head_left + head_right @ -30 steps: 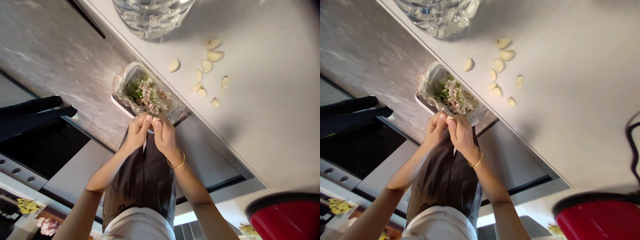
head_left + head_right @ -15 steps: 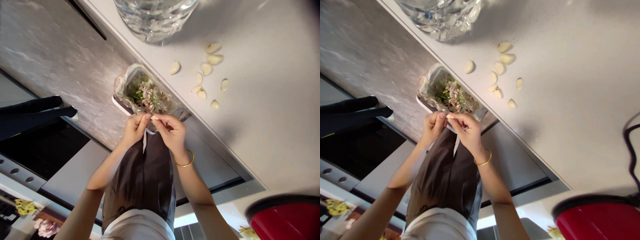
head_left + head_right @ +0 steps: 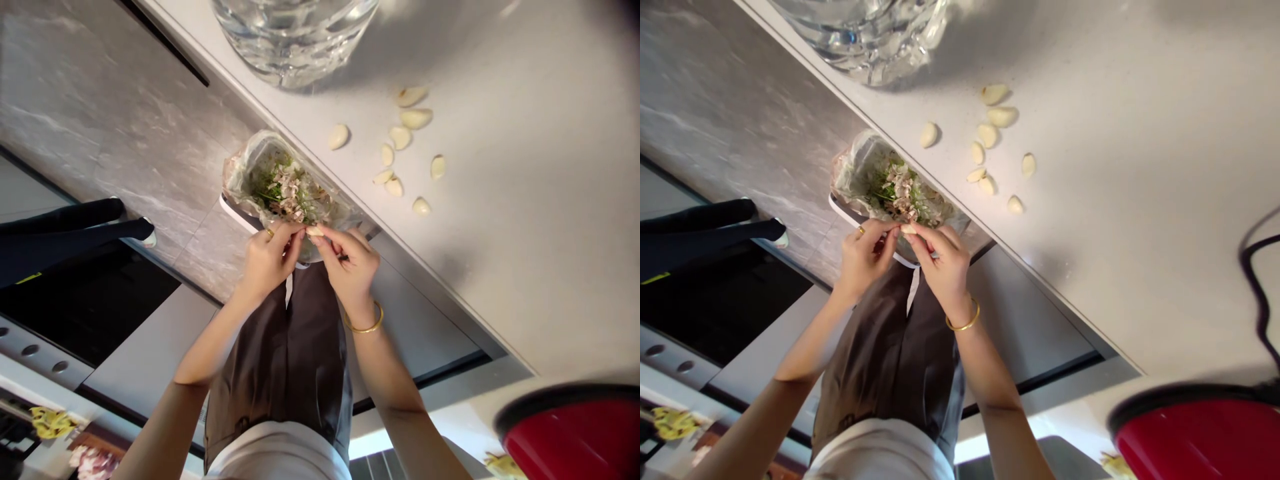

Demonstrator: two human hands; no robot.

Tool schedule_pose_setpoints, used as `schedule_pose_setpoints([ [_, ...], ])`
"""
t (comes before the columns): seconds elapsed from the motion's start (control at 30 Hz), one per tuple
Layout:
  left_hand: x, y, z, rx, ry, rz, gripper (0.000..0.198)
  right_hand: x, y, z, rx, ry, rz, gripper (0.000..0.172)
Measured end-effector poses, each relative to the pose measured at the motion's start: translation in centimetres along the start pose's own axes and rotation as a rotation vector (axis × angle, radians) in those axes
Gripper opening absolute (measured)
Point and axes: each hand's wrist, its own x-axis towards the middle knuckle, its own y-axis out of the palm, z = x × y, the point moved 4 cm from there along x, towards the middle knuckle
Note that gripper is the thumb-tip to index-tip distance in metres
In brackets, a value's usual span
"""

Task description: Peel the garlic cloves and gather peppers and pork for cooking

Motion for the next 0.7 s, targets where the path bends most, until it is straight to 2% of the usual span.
schedule_pose_setpoints([
  [0.07,-0.22,0.05,-0.23,0.038,-0.005,0.001,0.018,-0.07,-0.18,0.29,-0.073,-0.057,-0.011,0.021],
  [0.23,-0.47,-0.04,-0.46,-0.104,-0.073,-0.030,0.015,-0.18,-0.38,0.75,-0.118,-0.165,-0.018,0.028],
  [0.5,-0.53,-0.27,-0.34,-0.144,-0.061,-0.076,0.022,-0.29,-0.46,0.78,-0.110,-0.138,0.006,0.022],
  [0.7,-0.46,-0.58,-0.31,-0.115,-0.045,-0.082,0.012,-0.34,-0.57,0.92,-0.104,-0.174,0.015,0.021],
])
